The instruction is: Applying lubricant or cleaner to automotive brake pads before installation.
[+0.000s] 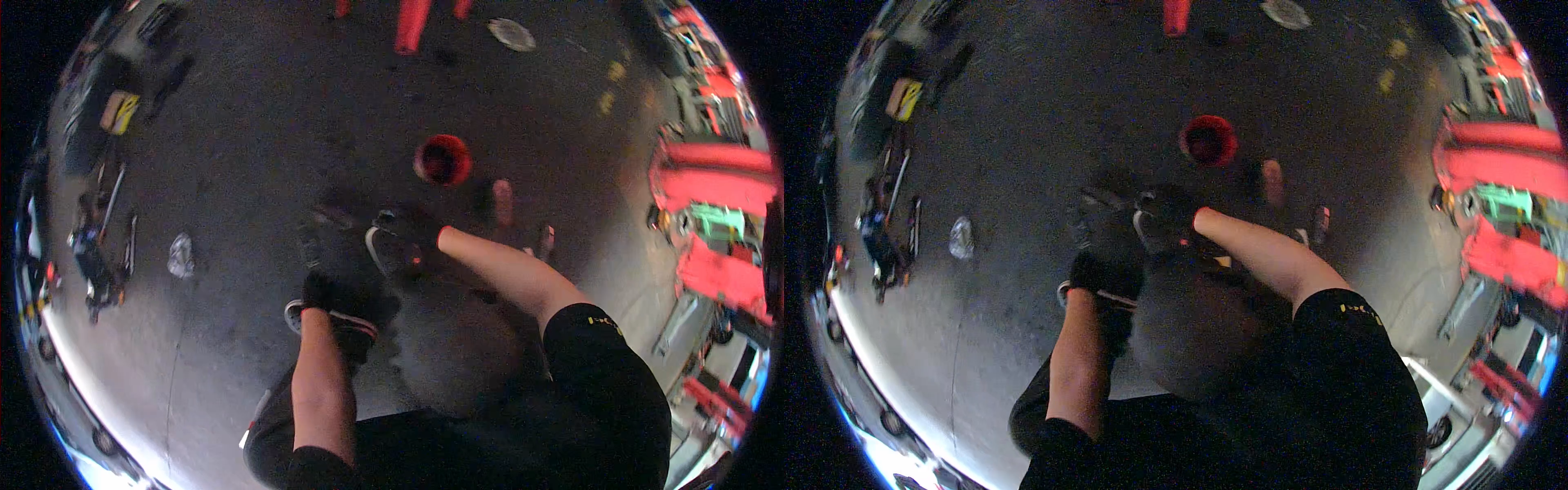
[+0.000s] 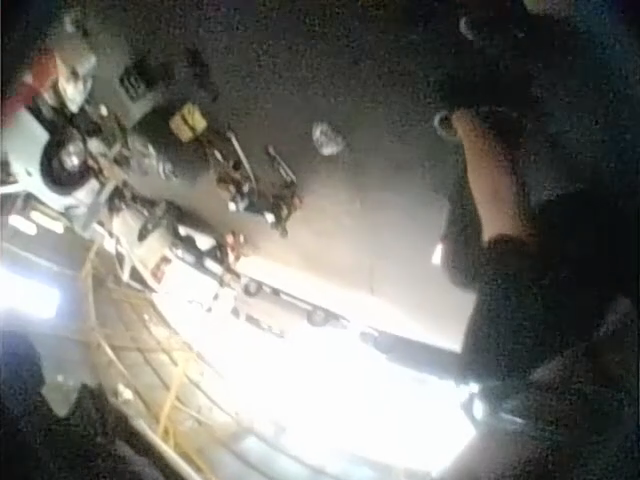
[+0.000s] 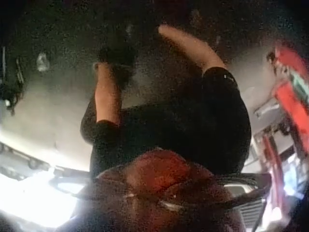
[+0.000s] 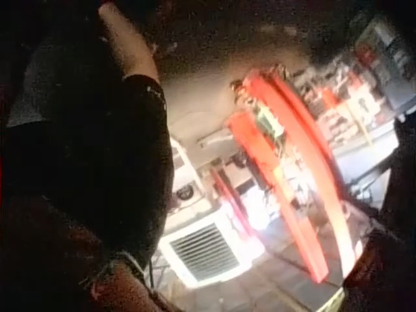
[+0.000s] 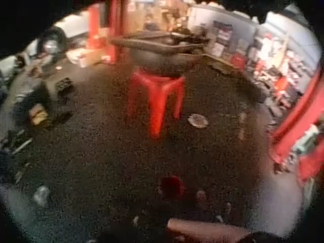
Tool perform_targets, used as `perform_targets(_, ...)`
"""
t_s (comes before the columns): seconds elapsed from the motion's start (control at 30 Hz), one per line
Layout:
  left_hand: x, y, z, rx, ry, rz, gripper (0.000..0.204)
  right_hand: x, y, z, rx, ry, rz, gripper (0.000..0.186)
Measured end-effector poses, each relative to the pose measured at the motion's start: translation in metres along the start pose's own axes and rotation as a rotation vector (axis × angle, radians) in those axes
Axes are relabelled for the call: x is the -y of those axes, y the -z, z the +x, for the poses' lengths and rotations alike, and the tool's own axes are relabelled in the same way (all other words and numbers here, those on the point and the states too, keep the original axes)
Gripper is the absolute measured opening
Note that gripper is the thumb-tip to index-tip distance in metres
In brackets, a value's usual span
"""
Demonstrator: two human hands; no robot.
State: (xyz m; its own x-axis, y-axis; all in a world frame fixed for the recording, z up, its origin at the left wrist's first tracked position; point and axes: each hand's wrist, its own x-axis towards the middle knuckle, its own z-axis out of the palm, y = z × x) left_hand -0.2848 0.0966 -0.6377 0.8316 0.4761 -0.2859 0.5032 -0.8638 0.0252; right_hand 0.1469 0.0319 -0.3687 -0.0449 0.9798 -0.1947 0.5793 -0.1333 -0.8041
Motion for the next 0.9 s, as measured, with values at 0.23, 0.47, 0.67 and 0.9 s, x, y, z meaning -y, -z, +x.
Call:
perform_targets(0.23, -0.064, -0.001, 0.007, -0.072, -0.166, -0.272, 0.027, -0.082, 0.129, -0.171, -0.605, -0.696, -0.259, 0.048)
perform_targets(0.47, -0.104, 0.048, -0.015, -0.062, -0.139, -0.41, 0.026, -0.264, 0.084, -0.211, -0.196, -1.024, -0.507, 0.056)
perform_targets(0.67, -0.117, 0.077, -0.022, -0.031, -0.078, -0.531, 0.026, -0.243, 0.085, -0.207, -0.436, -0.791, -0.615, 0.056)
perform_targets(0.9, -0.12, 0.106, 0.002, 0.001, -0.033, -0.724, 0.026, -0.133, 0.074, -0.227, -0.482, -0.935, -0.269, 0.046)
